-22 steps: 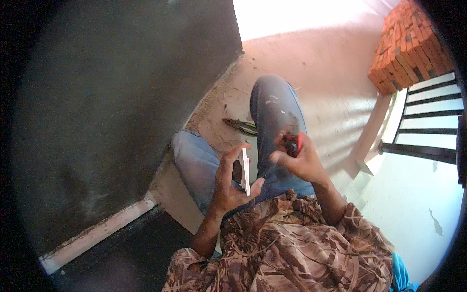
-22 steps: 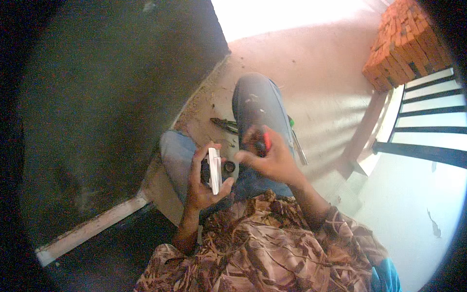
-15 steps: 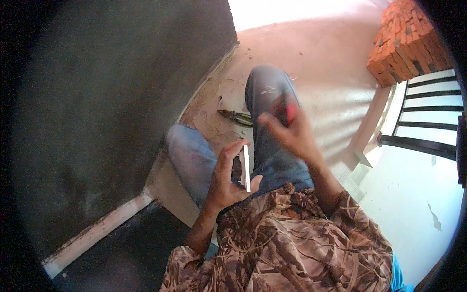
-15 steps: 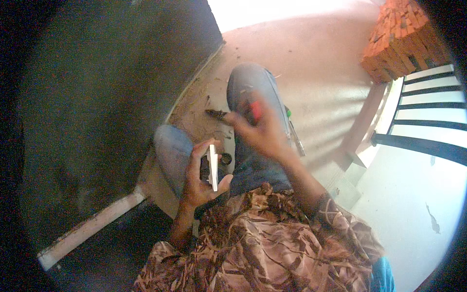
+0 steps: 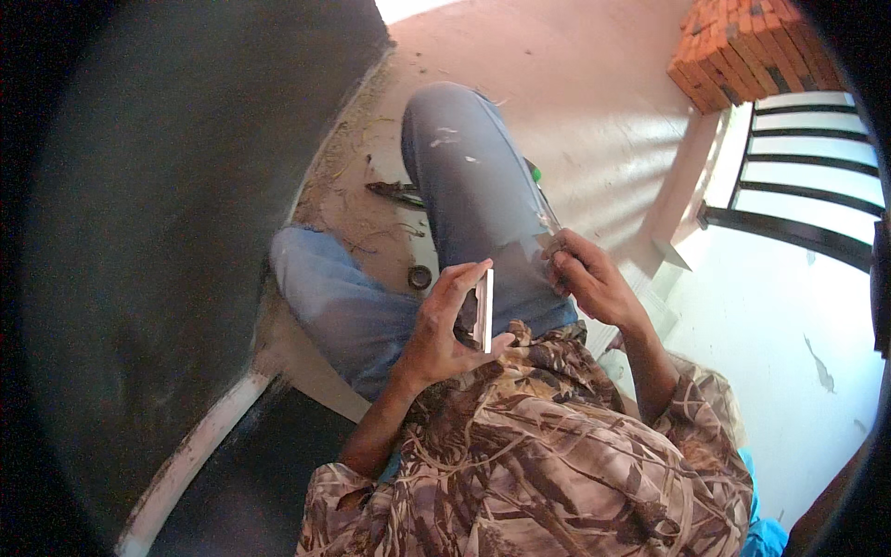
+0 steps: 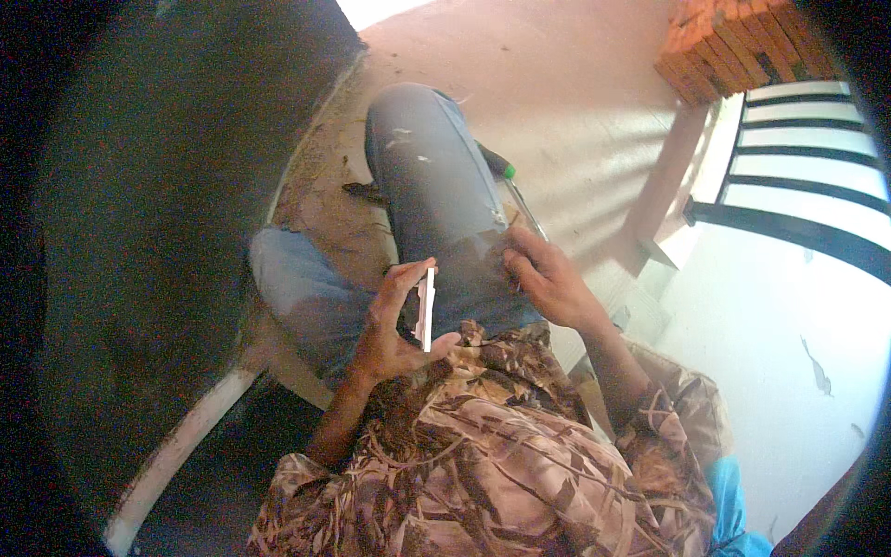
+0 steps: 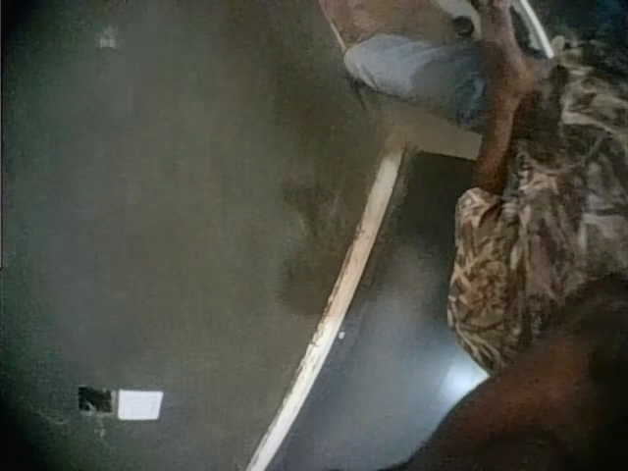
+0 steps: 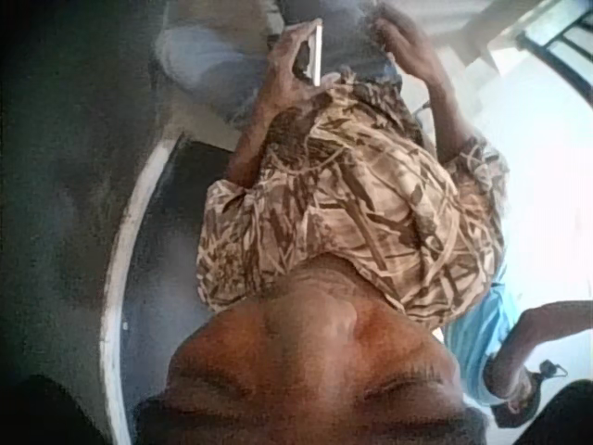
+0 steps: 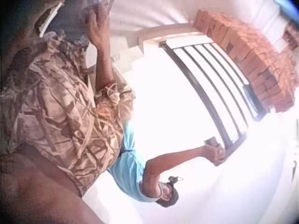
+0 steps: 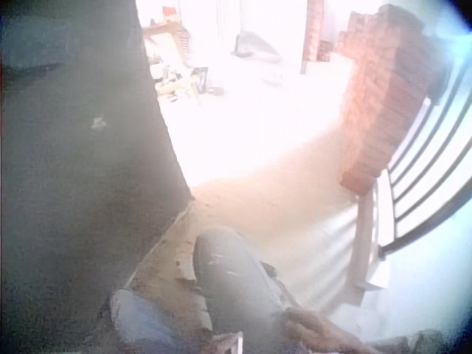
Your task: The person prepares and wires an electrical outlet on a wall using pliers and a screwdriver.
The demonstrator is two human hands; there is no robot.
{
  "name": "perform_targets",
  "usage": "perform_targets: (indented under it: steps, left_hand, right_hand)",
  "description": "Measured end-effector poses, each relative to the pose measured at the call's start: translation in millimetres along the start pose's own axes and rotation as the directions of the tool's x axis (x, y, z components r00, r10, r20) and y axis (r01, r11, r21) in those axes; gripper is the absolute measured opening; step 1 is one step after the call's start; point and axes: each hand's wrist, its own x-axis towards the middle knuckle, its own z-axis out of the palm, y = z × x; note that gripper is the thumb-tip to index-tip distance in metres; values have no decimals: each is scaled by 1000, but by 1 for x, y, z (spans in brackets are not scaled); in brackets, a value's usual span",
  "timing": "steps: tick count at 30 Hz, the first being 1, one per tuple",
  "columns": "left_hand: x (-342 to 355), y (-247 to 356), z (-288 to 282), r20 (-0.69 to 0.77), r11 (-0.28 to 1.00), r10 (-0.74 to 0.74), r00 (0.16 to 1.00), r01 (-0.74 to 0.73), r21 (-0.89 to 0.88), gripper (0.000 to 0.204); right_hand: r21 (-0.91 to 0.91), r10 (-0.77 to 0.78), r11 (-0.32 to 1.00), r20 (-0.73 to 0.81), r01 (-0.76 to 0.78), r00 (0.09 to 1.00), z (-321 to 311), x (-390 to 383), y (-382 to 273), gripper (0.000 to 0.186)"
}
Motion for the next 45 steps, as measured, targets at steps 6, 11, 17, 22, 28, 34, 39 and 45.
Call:
perform_targets:
  steps: [6,11,17,22,28,34,39,45]
  left_hand:
    - [1,-6,13,79,999,-41,996,40,10,93]
    - [-4,2,14,78,989,-95,992,86,117,98]
    - [-12,-1,18,53,985,-135,989,128,118,99]
    - [-12,-3,18,74,984,-119,990,108,144,95]
    - [-11,-4,18,74,985,-128,989,117,129,92]
    - [-12,-6,18,69,985,-123,990,113,131,92]
    - [-14,-9,20,77,983,-155,985,146,116,92]
    - [-12,-8,18,85,985,-146,986,137,109,94]
  right_hand:
    - [3,129,992,78,-130,989,6,-8,-13,33]
    - [-87,-33,995,95,41,995,20,-5,-3,40]
    - [-284,-27,957,136,65,990,26,-7,-17,36]
    - [-340,-64,936,89,91,994,36,-3,-9,33]
    - [-398,-45,915,55,63,997,43,3,-5,33]
    - [-409,-30,912,1,28,1000,50,5,-1,33]
    - [-330,6,944,-17,-11,1000,48,5,-4,33]
    - [-341,10,940,-36,-22,999,51,5,-2,34]
